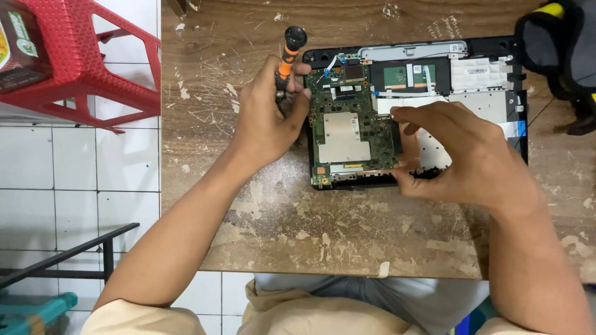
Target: Using a screwdriver to remove screws and then lifting the motherboard out of a laptop chassis.
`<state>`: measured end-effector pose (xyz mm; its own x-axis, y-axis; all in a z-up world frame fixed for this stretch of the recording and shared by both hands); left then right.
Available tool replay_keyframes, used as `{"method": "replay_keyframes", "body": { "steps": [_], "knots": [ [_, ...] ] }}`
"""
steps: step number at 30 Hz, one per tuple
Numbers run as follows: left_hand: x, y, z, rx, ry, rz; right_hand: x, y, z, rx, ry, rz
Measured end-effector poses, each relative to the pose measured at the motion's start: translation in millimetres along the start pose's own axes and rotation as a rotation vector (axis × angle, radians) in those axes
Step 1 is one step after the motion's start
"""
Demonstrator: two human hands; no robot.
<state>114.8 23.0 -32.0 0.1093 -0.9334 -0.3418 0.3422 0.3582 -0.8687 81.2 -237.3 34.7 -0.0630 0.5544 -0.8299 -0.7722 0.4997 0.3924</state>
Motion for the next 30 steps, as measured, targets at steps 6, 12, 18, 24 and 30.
{"method": "replay_keyframes", "body": {
  "steps": [6,12,18,24,30],
  "knots": [
    [-5.5,3.7,-0.8,-0.06,-0.027,-0.078,0.6,4.0,5.7,0.065,-0.068,0.114],
    [-7.8,13.2,-1.0,-0.301,-0.036,-0.214,7.4,0.6,3.9,0.253,-0.118,0.242],
    [-9.5,5.8,-3.1,-0.181,-0.097,-0.197,19.5,-8.3,-3.7,0.319,-0.188,0.585],
    [-8.6,-2.5,-7.0,-0.063,-0.098,-0.233,27.1,-41.5,-23.2,0.728,-0.374,1.151],
    [-4.5,-24.3,-10.1,0.182,-0.029,-0.424,31.1,-34.3,-11.9,0.847,-0.337,1.325]
  ]
}}
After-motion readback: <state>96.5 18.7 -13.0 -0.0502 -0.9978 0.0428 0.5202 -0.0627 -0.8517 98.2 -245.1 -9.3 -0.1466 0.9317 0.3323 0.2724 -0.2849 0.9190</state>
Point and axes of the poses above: each hand's wrist, its own z-axis towards the middle knuckle, its own x-axis out of the palm, y = z × x, the point moved 6 cm from there along z, towards the middle knuckle, and after that the axes turned 6 degrees about -y, right-handed, at the moved point
